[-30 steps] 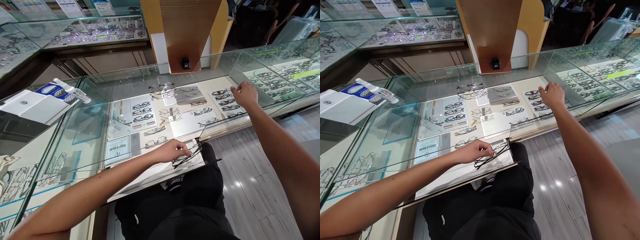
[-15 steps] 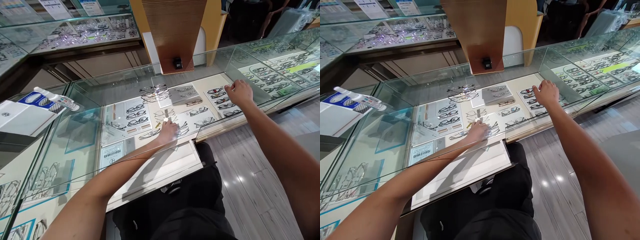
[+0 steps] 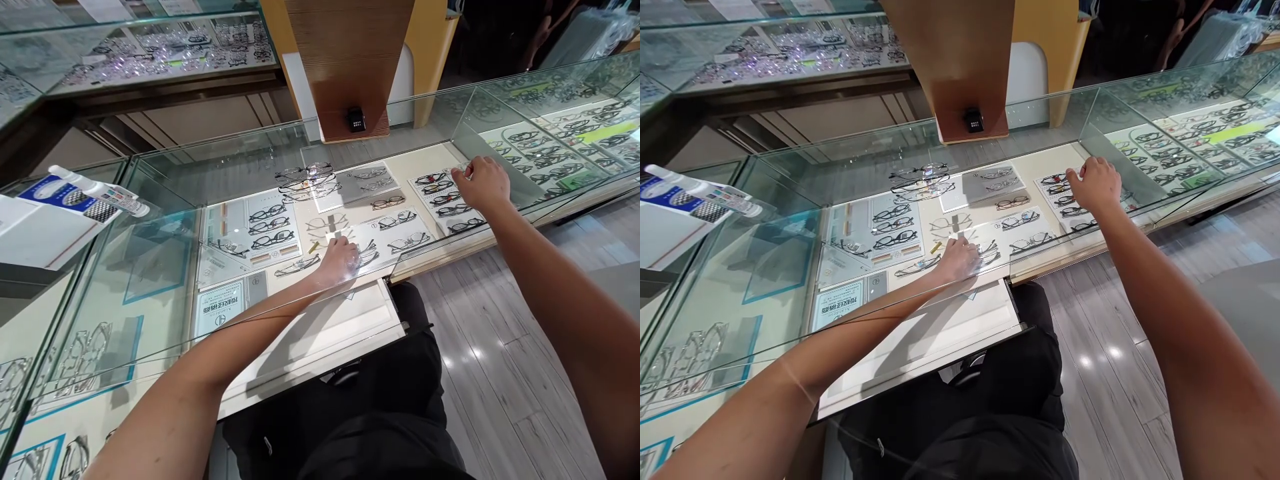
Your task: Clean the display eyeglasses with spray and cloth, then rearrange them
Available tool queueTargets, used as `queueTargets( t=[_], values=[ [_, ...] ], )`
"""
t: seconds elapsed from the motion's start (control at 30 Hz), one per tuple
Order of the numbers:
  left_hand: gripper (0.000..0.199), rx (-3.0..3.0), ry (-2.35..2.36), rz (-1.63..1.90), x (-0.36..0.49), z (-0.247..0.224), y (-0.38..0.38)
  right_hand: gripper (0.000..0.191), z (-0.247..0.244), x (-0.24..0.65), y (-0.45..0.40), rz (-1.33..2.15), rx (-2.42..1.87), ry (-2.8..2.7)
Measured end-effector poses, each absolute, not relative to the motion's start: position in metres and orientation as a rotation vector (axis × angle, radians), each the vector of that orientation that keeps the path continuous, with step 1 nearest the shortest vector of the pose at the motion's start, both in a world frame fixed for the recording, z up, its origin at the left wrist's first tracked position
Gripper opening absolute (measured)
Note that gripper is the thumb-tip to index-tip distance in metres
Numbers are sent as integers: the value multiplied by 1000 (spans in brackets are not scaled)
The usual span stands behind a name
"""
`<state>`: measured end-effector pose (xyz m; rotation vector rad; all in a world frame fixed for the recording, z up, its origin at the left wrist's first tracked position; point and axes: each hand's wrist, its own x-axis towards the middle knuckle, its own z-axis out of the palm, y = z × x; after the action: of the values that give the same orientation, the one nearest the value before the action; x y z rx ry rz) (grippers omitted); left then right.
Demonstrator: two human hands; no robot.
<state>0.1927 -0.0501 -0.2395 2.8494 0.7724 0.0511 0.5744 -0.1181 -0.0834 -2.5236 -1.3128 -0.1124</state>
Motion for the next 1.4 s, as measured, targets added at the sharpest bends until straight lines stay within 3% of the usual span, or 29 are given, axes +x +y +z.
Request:
queueTargets(
  t=[0.73, 1.4],
  values=[
    [53, 2858, 812, 60, 186, -236, -30, 41, -88, 579, -116, -92, -2498, -1324],
    [53, 2943, 723, 45, 185, -232, -15, 34, -79, 572, -118, -71, -2500, -1303]
  ],
)
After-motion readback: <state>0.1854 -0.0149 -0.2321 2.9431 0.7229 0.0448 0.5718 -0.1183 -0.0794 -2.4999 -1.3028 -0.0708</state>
